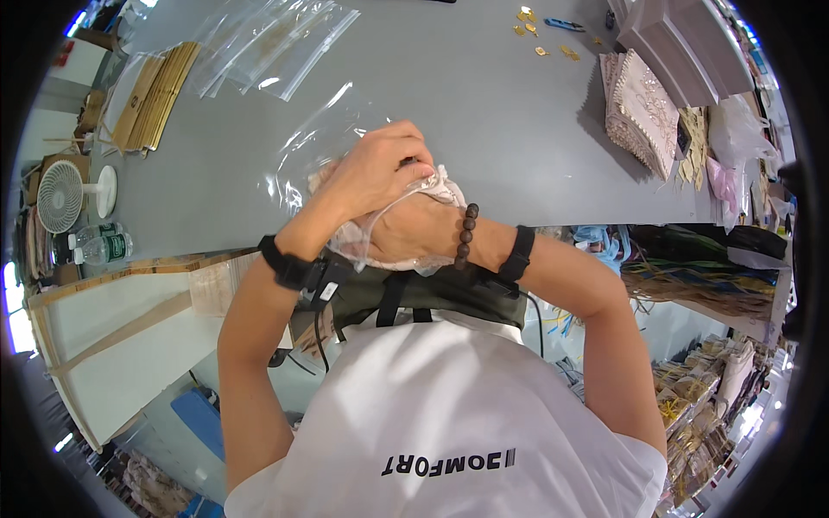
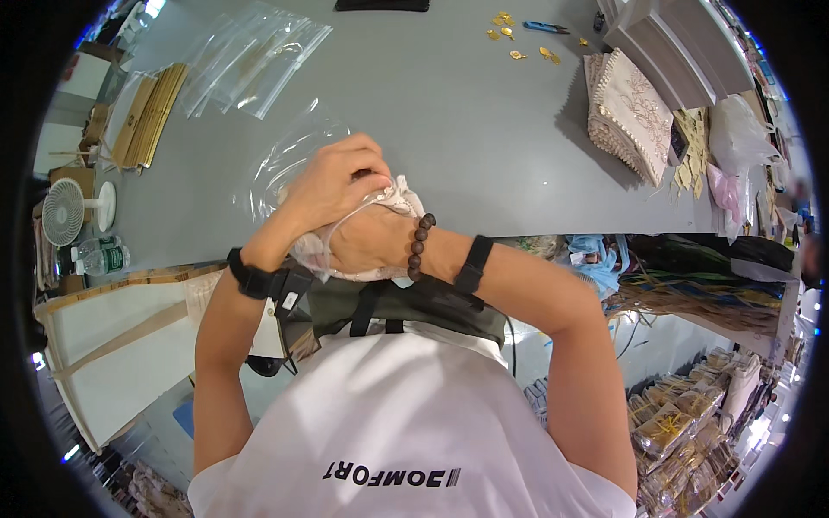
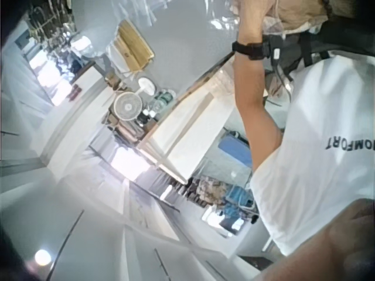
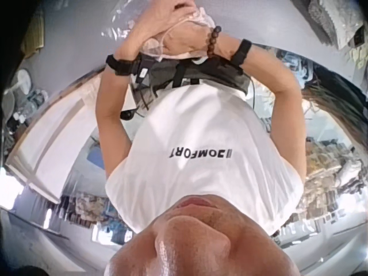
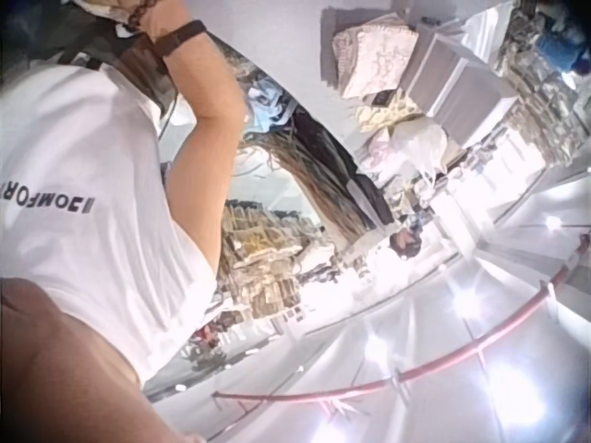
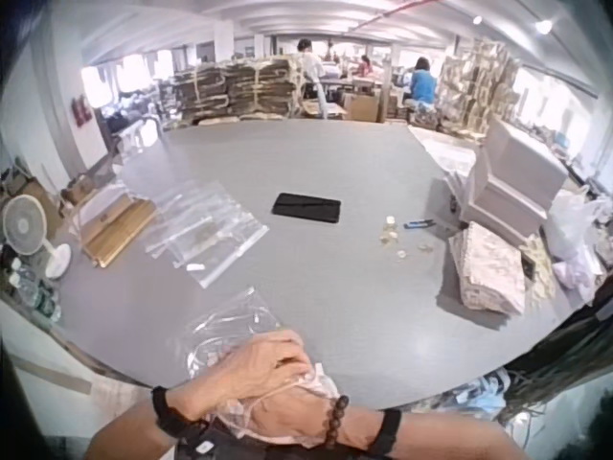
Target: The person repeatedly picks up embroidered fabric squares, places each into a clear plastic bag, seals the bag, and stacks the packaged items on the table. The process is repeated for multiple units.
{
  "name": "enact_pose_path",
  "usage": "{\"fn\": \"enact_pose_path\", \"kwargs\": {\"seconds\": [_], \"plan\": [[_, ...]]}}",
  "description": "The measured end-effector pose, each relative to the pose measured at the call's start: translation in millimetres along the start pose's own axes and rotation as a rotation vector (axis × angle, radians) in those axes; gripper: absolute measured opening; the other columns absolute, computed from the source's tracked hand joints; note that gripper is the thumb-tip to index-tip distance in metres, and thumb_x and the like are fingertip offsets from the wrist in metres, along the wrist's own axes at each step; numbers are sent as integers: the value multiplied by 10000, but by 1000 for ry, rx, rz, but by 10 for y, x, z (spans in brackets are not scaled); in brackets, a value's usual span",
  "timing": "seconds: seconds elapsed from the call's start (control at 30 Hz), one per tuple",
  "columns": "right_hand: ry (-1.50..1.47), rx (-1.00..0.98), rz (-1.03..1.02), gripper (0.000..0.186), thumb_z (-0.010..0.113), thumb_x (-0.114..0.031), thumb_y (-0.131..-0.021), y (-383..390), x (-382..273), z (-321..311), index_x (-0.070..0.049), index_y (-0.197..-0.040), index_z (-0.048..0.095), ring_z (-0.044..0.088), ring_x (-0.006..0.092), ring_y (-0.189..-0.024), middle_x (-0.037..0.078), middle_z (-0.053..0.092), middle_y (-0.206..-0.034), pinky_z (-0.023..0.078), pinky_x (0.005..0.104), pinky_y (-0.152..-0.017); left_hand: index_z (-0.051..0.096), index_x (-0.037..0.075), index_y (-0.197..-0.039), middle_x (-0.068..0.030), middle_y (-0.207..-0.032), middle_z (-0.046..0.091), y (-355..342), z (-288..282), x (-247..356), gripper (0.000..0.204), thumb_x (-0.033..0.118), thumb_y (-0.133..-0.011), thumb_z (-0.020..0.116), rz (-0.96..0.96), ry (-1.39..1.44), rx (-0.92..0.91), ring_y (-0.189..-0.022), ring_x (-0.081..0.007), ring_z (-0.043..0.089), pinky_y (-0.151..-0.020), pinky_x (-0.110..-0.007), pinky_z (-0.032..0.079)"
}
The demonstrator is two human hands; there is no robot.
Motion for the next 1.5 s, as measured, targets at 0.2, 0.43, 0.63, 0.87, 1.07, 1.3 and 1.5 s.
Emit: {"fn": "enact_pose_path", "kwargs": {"seconds": [0.2, 0.43, 0.63, 0.87, 1.07, 1.3, 1.5], "plan": [[318, 381, 255, 904, 716, -578, -935, 1, 481, -455, 59, -1533, 484, 462, 447, -1462, 283, 515, -1539, 327, 585, -1230, 761, 22, -814, -105, -727, 696, 929, -582, -39, 276, 257, -947, 816, -422, -308, 388, -601, -230, 663, -572, -344, 514], [485, 428, 379, 1016, 644, -666, -973, -482, 603, -637, 122, -1565, 401, 409, 521, -1484, 366, 464, -1552, 287, 607, -1242, 775, -6, -893, -20, -692, 705, 1240, 101, -295, 367, 327, -1045, 746, -716, 367, 225, -597, -54, 619, -524, -243, 481], [420, 393, 247, 971, 712, -584, -961, -156, 420, -542, 112, -1568, 415, 396, 519, -1516, 381, 434, -1591, 276, 586, -1274, 749, -11, -893, -32, -707, 708, 1342, 189, -111, 327, 277, -1048, 742, -738, 446, 215, -601, -64, 640, -521, -250, 490], [515, 386, 204, 979, 645, -664, -933, -650, 515, -333, 75, -1551, 469, 347, 474, -1556, 337, 399, -1637, 279, 556, -1283, 781, 12, -933, -21, -673, 682, 1211, 115, -54, 303, 296, -1036, 752, -700, 411, -71, -597, -76, 628, -551, -268, 496], [379, 206, 145, 941, 645, -549, -958, -694, 521, -184, 131, -1564, 408, 209, 521, -1607, 388, 280, -1678, 177, 573, -1318, 735, 82, -1333, -120, -1230, 698, 843, -821, -140, 354, 304, -1063, 680, -252, -205, 401, -1067, -285, 657, -912, -386, 529], [508, 258, 180, 860, 757, -508, -920, 67, 133, -385, 89, -1494, 525, 425, 499, -1504, 365, 471, -1565, 316, 580, -1261, 708, 41, -1357, -142, -1354, 636, 922, -625, -166, 428, 260, -991, 744, -182, -393, 377, -1164, -367, 600, -1035, -465, 504], [440, 352, 188, 860, 684, -584, -967, -40, 348, -442, 55, -1518, 519, 426, 493, -1503, 357, 481, -1557, 307, 559, -1265, 665, 77, -1411, -174, -1468, 587, 809, -556, -124, 482, 316, -998, 726, -160, -529, 302, -1323, -398, 553, -1113, -522, 447]]}}
Point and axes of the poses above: each hand's wrist, its own y-axis away from the middle knuckle, its own z-axis out of the palm, x = y × z, the point moved 9 cm from there along -y, towards the middle knuckle
